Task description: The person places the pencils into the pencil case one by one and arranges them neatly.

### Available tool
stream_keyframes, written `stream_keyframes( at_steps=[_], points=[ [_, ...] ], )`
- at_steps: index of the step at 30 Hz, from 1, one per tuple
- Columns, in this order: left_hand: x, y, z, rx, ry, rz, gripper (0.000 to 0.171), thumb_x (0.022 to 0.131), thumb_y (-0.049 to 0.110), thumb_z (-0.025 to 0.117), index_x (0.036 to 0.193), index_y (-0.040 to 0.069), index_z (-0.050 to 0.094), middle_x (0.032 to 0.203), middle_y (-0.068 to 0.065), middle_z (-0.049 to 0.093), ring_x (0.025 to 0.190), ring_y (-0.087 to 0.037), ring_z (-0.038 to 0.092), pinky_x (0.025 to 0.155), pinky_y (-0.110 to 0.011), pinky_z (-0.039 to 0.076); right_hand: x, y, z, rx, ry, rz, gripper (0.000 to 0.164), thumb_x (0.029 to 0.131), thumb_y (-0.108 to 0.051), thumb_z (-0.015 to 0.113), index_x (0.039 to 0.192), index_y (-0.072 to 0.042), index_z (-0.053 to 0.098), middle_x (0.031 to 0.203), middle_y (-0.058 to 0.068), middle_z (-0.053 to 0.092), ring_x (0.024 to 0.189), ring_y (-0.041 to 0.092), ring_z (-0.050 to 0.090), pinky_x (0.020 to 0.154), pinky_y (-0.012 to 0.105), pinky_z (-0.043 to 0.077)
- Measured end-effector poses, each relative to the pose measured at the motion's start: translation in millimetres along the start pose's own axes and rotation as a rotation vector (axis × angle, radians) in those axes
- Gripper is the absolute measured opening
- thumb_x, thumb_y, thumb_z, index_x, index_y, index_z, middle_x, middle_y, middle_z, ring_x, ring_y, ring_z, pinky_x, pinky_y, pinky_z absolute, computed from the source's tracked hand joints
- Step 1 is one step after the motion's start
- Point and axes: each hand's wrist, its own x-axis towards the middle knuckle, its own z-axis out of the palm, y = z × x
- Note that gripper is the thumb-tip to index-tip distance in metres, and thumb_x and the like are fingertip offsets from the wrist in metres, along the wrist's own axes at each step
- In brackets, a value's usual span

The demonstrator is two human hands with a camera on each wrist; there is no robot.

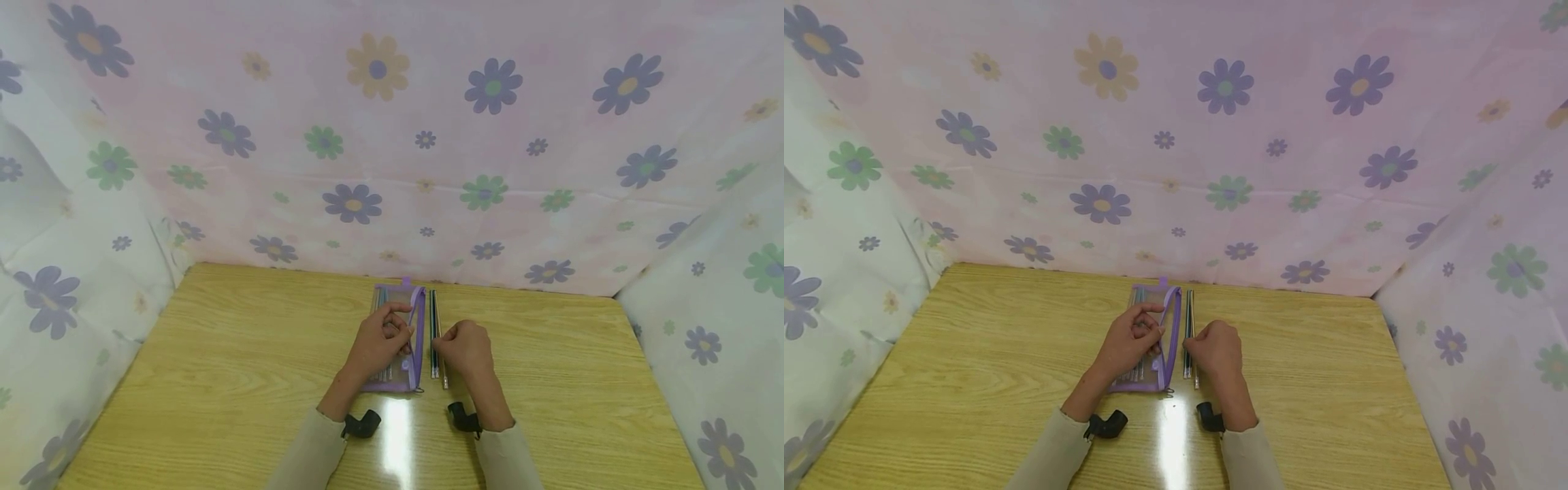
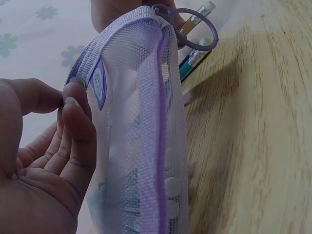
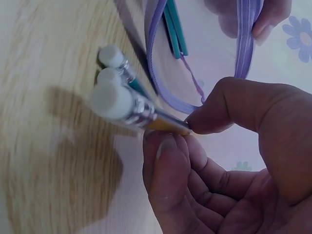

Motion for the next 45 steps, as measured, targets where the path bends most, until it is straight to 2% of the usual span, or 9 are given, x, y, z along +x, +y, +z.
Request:
stream_keyframes(
  at_steps=[4,10,21,25,30,37,45],
  points=[
    [-2.0,8.8,-0.5,-0.006,-0.009,-0.011,0.038,0.103,0.000,0.066,0.141,-0.003,0.059,0.095,-0.019,0.067,0.070,-0.036,0.071,0.063,-0.039,0.060,-0.2,-1.0,0.3,0.007,-0.017,-0.023,0.022,0.083,-0.015,0.081,0.065,-0.010,0.069,0.064,0.002,0.065,0.055,0.017,0.057,0.051,0.029,0.045],
    [-8.9,27.2,-1.1,-0.017,-0.006,0.007,0.037,0.102,-0.004,0.065,0.138,-0.006,0.059,0.094,-0.020,0.066,0.069,-0.034,0.071,0.063,-0.038,0.060,-0.9,-2.7,1.1,0.023,-0.032,-0.056,0.013,0.084,-0.012,0.080,0.082,-0.006,0.068,0.076,0.006,0.067,0.063,0.018,0.060,0.055,0.030,0.048],
    [-7.5,24.6,0.1,0.002,0.006,-0.003,0.037,0.102,-0.004,0.065,0.139,-0.005,0.060,0.095,-0.020,0.067,0.069,-0.035,0.071,0.065,-0.050,0.061,-0.9,-6.4,4.2,0.096,-0.050,-0.079,0.013,0.085,-0.014,0.078,0.090,-0.005,0.069,0.081,0.006,0.067,0.069,0.019,0.060,0.059,0.031,0.049],
    [-8.0,27.7,-0.2,-0.004,0.008,0.000,0.037,0.102,-0.005,0.065,0.138,-0.006,0.060,0.094,-0.020,0.067,0.068,-0.035,0.071,0.064,-0.047,0.061,0.0,-7.7,5.9,0.131,-0.055,-0.090,0.013,0.086,-0.015,0.078,0.090,-0.006,0.070,0.081,0.005,0.067,0.071,0.019,0.061,0.062,0.031,0.051],
    [-8.9,30.7,-0.3,-0.011,0.009,-0.002,0.037,0.101,-0.005,0.065,0.138,-0.006,0.059,0.094,-0.020,0.067,0.068,-0.033,0.071,0.062,-0.037,0.061,1.8,-7.1,8.1,0.228,-0.074,-0.081,0.010,0.086,-0.012,0.075,0.092,-0.005,0.070,0.081,0.006,0.068,0.067,0.019,0.063,0.059,0.032,0.052],
    [-8.7,29.3,-0.5,-0.025,-0.002,0.001,0.036,0.102,-0.003,0.065,0.138,-0.004,0.060,0.093,-0.019,0.066,0.070,-0.038,0.071,0.063,-0.041,0.062,0.7,-10.3,14.3,0.426,-0.118,-0.052,0.009,0.088,-0.004,0.070,0.095,0.001,0.068,0.080,0.010,0.065,0.057,0.020,0.063,0.053,0.033,0.056],
    [-8.0,26.7,-1.3,-0.028,-0.007,0.007,0.037,0.102,-0.005,0.064,0.138,-0.004,0.060,0.093,-0.019,0.066,0.069,-0.038,0.070,0.063,-0.039,0.061,0.3,-14.1,18.7,0.539,-0.131,-0.024,0.009,0.090,0.001,0.068,0.098,0.003,0.066,0.078,0.010,0.060,0.056,0.022,0.062,0.052,0.038,0.059]
  ],
)
